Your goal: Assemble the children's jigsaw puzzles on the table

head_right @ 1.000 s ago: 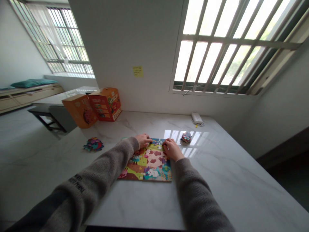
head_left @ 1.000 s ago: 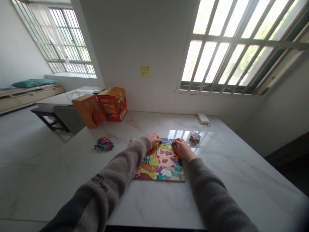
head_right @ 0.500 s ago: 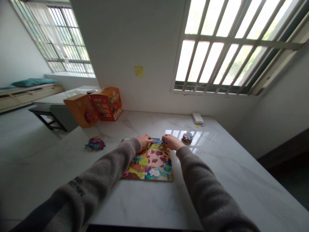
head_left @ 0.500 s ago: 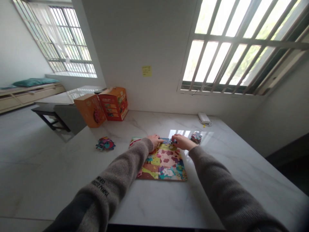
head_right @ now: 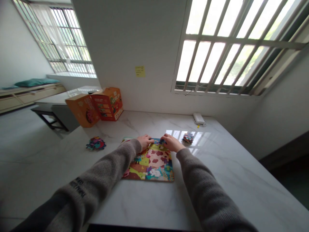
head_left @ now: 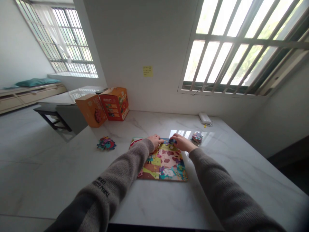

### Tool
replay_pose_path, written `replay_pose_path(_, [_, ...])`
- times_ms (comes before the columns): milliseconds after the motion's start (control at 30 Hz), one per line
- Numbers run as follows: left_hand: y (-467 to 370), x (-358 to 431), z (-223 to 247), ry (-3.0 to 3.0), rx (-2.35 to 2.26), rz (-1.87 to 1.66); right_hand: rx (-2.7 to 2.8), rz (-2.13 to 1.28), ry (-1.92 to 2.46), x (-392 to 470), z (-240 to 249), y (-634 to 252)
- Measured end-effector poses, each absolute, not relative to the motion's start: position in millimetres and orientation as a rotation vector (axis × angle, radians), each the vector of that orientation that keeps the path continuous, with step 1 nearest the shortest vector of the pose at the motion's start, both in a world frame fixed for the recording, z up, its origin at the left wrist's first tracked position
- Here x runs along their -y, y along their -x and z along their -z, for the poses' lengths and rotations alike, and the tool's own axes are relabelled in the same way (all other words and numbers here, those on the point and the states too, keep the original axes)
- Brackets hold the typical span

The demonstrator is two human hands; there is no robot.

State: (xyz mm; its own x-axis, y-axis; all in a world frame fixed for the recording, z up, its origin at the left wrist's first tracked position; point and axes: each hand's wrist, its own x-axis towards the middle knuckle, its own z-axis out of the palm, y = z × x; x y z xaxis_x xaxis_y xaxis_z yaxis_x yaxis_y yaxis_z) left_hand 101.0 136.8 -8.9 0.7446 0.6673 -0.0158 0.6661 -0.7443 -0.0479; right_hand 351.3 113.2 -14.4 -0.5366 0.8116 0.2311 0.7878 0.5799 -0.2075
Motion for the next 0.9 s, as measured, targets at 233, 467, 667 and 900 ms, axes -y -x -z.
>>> replay_pose_path(233, [-100.0, -138.3, 11.7, 2.897, 1.086, -0.035, 2.51, -0.1, 1.332, -112.2, 18.6, -348.4])
replay_pose_path(467, [-95.6, -134.3, 16.8, 2.837, 1.157, 0.072, 2.276, -0.07, 1.347, -87.8, 42.3, -354.7])
replay_pose_path(667, [-94.0, -139.2, 24.3, 2.892, 1.218, 0.196, 2.091, -0.118, 1.348, -68.9, 55.7, -368.8])
replay_pose_path(900, [-101.1, -151.1, 36.0, 2.954, 1.209, 0.338, 2.073, -0.119, 1.406, -63.8, 58.3, -368.6])
